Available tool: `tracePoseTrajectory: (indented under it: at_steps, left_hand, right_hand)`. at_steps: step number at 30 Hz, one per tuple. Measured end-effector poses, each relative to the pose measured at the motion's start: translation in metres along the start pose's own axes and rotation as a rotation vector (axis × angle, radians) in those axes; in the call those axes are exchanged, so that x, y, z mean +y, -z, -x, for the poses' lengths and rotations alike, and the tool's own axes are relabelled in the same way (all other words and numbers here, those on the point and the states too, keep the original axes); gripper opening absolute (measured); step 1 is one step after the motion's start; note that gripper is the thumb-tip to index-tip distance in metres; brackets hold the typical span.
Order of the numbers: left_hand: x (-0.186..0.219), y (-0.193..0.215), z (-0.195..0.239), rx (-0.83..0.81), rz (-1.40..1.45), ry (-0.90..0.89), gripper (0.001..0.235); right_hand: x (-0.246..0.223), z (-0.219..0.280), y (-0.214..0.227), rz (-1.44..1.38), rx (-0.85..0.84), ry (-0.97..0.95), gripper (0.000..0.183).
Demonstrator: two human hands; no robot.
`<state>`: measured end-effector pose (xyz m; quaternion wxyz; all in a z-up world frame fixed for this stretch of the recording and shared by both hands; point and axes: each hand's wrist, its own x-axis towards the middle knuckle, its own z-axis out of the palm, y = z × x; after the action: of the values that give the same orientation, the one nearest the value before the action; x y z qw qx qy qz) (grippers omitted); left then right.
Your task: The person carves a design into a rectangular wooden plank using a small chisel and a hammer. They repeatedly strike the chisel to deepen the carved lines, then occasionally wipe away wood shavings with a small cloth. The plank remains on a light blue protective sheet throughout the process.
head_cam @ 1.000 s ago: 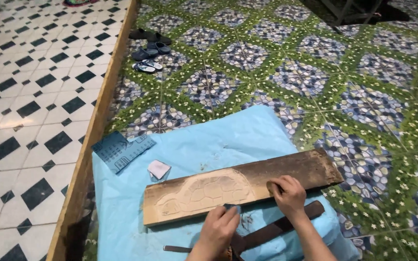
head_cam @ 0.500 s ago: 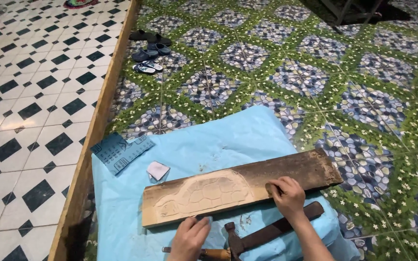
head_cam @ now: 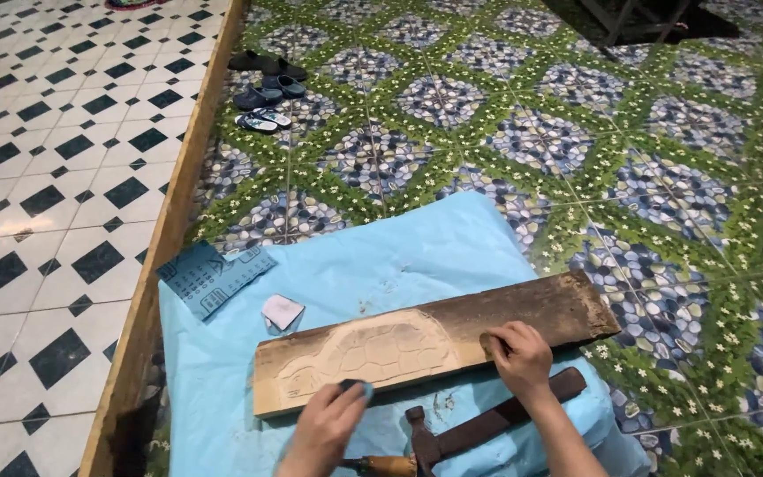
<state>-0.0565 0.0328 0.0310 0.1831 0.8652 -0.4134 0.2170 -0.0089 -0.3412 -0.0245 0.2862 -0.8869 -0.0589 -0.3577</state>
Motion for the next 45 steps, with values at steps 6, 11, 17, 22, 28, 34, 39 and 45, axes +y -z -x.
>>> tracePoseTrajectory:
  at_steps: [6, 11, 17, 22, 28, 34, 39, 45]
  left_hand:
    - [-0.026, -0.004, 0.055, 0.228, -0.124, 0.179, 0.023]
    - [0.034, -0.031, -0.020, 0.205, 0.040, 0.005, 0.025]
    - [0.038, -0.041, -0.045, 0.258, 0.058, -0.063, 0.018]
    - [0.006, -0.038, 0.013, 0.129, 0.061, -0.002, 0.006]
    - [-0.013, -0.016, 0.044, 0.215, 0.027, 0.257, 0.015]
    - [-0.007, -0.031, 0.029, 0.192, 0.072, 0.236, 0.023]
    - [-0.006, -0.033, 0.080, -0.020, 0.054, 0.427, 0.037]
    - [-0.037, 0.056, 0.102, -0.815, 0.096, 1.252, 0.047]
  right_hand:
    - [-0.005, 0.000, 0.000, 0.001, -0.021, -0.042, 0.013]
    - [-0.003, 0.003, -0.001, 0.028, -0.020, -0.036, 0.013]
    - [-0.001, 0.003, -0.001, 0.012, -0.030, -0.019, 0.011]
    - [-0.001, 0.001, -0.004, 0.017, -0.013, -0.035, 0.012]
    - [-0.004, 0.003, -0.003, 0.019, -0.001, -0.021, 0.009]
    - [-0.002, 0.000, -0.002, 0.019, -0.014, -0.002, 0.012]
    - [0.001, -0.001, 0.009, -0.040, -0.189, -0.047, 0.010]
    - [-0.044, 0.024, 0.043, -0.011, -0.594, 0.052, 0.028]
